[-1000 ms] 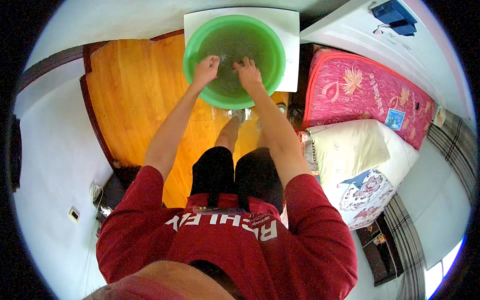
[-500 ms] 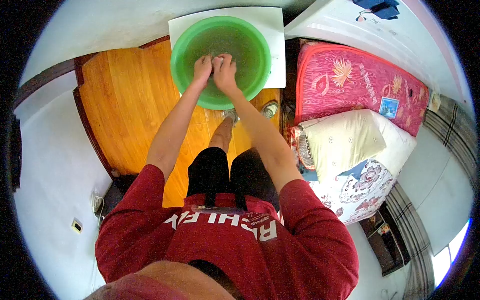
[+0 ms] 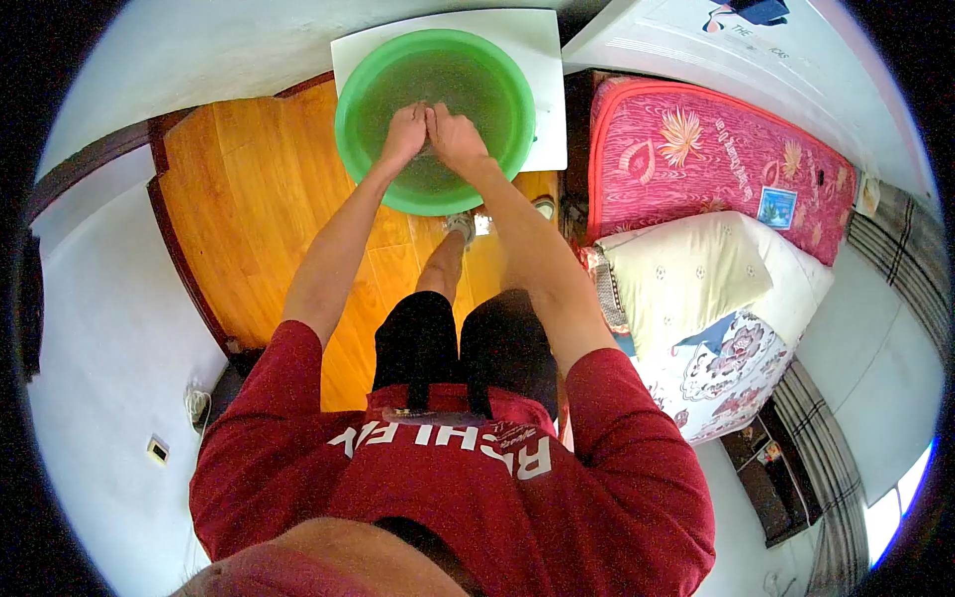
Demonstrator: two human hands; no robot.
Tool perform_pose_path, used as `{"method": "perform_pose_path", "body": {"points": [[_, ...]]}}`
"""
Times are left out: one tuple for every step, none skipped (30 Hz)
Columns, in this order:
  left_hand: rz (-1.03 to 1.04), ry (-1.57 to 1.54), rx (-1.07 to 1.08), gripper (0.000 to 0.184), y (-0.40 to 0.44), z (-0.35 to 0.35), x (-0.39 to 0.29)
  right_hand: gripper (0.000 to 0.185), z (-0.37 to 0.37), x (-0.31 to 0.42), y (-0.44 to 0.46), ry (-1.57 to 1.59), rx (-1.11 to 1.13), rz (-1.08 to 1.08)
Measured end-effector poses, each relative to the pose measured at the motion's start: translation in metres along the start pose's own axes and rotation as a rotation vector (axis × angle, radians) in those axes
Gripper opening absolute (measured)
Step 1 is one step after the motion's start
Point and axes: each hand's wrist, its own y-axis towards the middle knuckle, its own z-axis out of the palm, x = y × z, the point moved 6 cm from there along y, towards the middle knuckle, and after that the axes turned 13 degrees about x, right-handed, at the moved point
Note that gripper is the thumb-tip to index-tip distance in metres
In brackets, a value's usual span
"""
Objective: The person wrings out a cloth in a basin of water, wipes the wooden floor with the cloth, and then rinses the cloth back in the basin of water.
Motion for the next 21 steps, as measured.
{"method": "perform_pose_path", "body": {"points": [[-0.052, 0.015, 0.058, 0.035, -0.003, -0.001, -0.004, 0.021, -0.003, -0.008, 0.000, 0.187, 0.069, 0.137], [-0.055, 0.013, 0.053, 0.035, -0.005, -0.003, -0.003, 0.020, -0.004, -0.013, -0.003, 0.374, 0.139, 0.273], [-0.009, 0.002, 0.026, 0.033, -0.006, -0.007, -0.003, 0.020, -0.005, -0.012, -0.006, 0.372, 0.140, 0.267], [0.039, -0.008, -0.002, 0.032, -0.006, -0.012, -0.003, 0.019, -0.014, -0.012, -0.010, 0.318, 0.009, 0.260], [0.037, -0.008, -0.009, 0.032, -0.008, -0.016, 0.000, 0.018, -0.023, -0.013, -0.014, 0.264, -0.120, 0.252], [0.018, 0.014, -0.049, 0.032, -0.012, -0.021, 0.005, 0.018, -0.023, -0.014, -0.015, 0.262, -0.116, 0.244], [-0.002, 0.038, -0.087, 0.032, -0.016, -0.026, 0.009, 0.020, -0.021, -0.017, -0.016, 0.184, -0.076, 0.294], [-0.007, 0.037, -0.093, 0.032, -0.019, -0.028, 0.013, 0.023, -0.019, -0.020, -0.017, 0.108, -0.036, 0.344], [-0.047, 0.026, -0.073, 0.033, -0.021, -0.029, 0.020, 0.023, -0.013, -0.022, -0.018, 0.109, -0.032, 0.336], [-0.088, 0.015, -0.054, 0.034, -0.023, -0.029, 0.029, 0.028, -0.002, -0.026, -0.018, 0.086, -0.050, 0.317], [-0.095, 0.018, -0.061, 0.034, -0.026, -0.027, 0.035, 0.033, 0.010, -0.029, -0.018, 0.065, -0.069, 0.299], [-0.113, -0.001, -0.065, 0.036, -0.029, -0.022, 0.046, 0.033, 0.025, -0.036, -0.018, 0.071, -0.066, 0.293], [-0.129, -0.020, -0.068, 0.038, -0.031, -0.021, 0.046, 0.036, 0.040, -0.037, -0.014, 0.042, 0.018, 0.224], [-0.132, -0.017, -0.068, 0.038, -0.032, -0.019, 0.045, 0.039, 0.055, -0.038, -0.012, 0.011, 0.101, 0.157], [-0.305, -0.230, -0.025, 0.039, -0.036, -0.013, 0.049, 0.039, 0.052, -0.035, -0.010, 0.014, 0.100, 0.157], [-0.476, -0.445, 0.022, 0.041, -0.042, -0.006, 0.053, 0.036, 0.050, -0.035, -0.008, 0.235, 0.097, 0.138], [-0.476, -0.443, 0.029, 0.041, -0.042, -0.002, 0.053, 0.033, 0.048, -0.034, -0.008, 0.454, 0.093, 0.122], [-0.468, -0.489, -0.005, 0.040, -0.041, 0.002, 0.056, 0.033, 0.042, -0.028, -0.009, 0.453, 0.091, 0.131], [-0.457, -0.538, -0.040, 0.040, -0.039, 0.006, 0.056, 0.030, 0.030, -0.018, -0.011, 0.611, -0.029, 0.085], [-0.453, -0.541, -0.032, 0.040, -0.035, 0.008, 0.056, 0.027, 0.017, -0.009, -0.014, 0.765, -0.152, 0.035], [-0.399, -0.568, -0.026, 0.039, -0.030, 0.009, 0.052, 0.027, 0.010, -0.003, -0.016, 0.757, -0.157, 0.042]]}}
